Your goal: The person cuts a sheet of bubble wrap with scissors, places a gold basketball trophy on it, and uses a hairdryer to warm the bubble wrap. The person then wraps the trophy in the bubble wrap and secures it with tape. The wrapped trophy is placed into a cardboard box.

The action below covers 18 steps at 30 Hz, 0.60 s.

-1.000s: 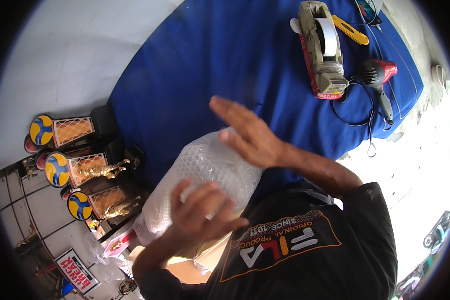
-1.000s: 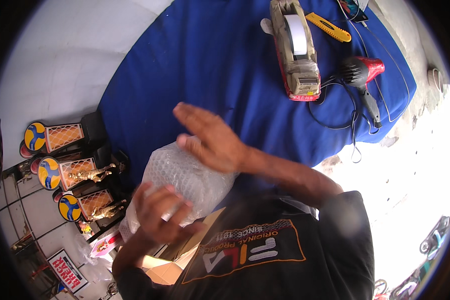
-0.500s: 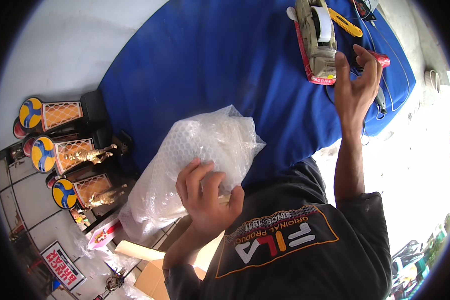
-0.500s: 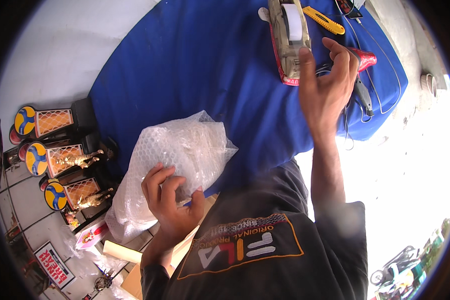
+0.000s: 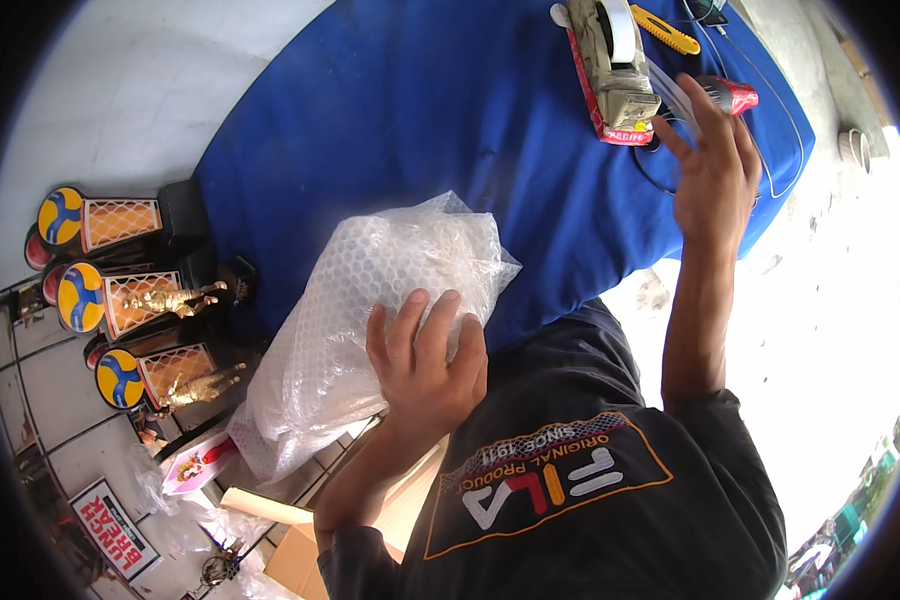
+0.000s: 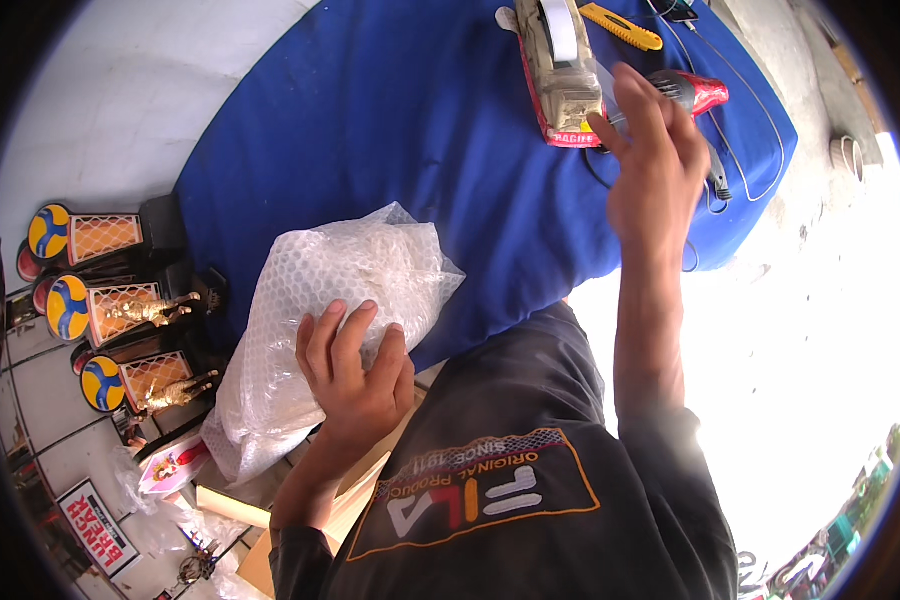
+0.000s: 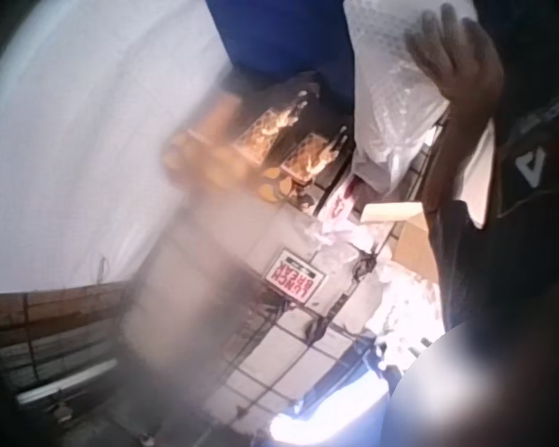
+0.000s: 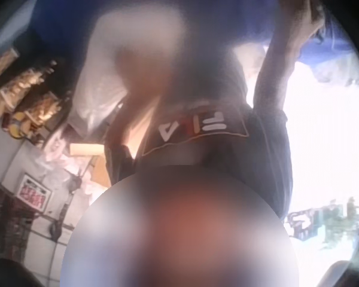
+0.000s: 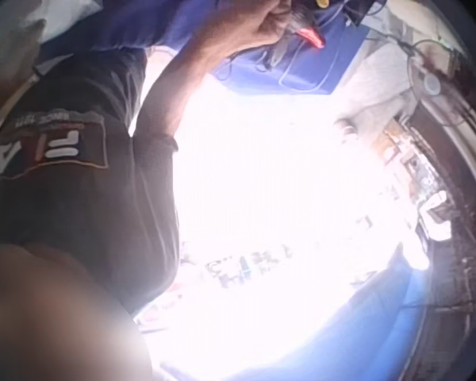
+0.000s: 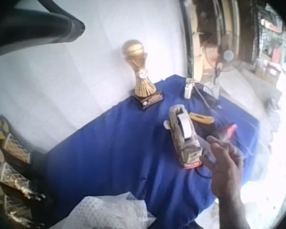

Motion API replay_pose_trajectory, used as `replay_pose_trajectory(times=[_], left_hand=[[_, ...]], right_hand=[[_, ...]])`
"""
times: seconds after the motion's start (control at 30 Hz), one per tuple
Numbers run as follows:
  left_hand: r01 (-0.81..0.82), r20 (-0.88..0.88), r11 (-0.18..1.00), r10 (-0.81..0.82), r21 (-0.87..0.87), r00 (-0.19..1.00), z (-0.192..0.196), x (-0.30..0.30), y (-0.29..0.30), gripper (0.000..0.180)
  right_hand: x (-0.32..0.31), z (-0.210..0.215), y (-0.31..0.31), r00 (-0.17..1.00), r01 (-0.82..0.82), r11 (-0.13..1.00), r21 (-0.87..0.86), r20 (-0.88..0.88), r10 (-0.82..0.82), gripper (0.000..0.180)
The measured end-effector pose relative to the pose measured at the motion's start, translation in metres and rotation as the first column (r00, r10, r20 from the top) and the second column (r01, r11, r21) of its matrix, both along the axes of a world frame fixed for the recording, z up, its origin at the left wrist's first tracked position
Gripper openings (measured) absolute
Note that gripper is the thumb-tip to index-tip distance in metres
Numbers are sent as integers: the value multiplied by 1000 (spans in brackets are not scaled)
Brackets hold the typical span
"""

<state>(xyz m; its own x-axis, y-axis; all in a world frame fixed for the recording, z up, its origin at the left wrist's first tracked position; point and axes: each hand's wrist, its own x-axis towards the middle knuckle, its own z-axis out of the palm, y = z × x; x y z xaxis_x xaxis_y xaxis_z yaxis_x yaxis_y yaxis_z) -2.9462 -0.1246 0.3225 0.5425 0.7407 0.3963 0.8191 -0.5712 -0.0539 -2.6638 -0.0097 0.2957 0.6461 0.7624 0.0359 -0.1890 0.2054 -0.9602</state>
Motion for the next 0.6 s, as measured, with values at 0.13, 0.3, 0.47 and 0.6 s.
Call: replay_pose_trajectory(times=[0.13, 0.3, 0.47, 0.6], left_hand=[[30, 14, 1000, -30, -10, 999, 2, 0, 4, 7], [-100, 119, 995, 100, -4, 988, 0, 4, 9, 16], [-133, 148, 991, 127, 29, 981, -3, 7, 12, 34], [-150, 168, 988, 152, -27, 974, -1, 7, 12, 41]], right_hand=[[-14, -49, -24, 869, 84, 994, -73, -483, -109, 20], [6, -107, 1, 708, -161, 987, -3, -697, 114, 13], [15, -108, -2, 622, -324, 946, -24, -758, 194, 5], [1, -97, -3, 649, -427, 904, -24, -705, 287, 5]])
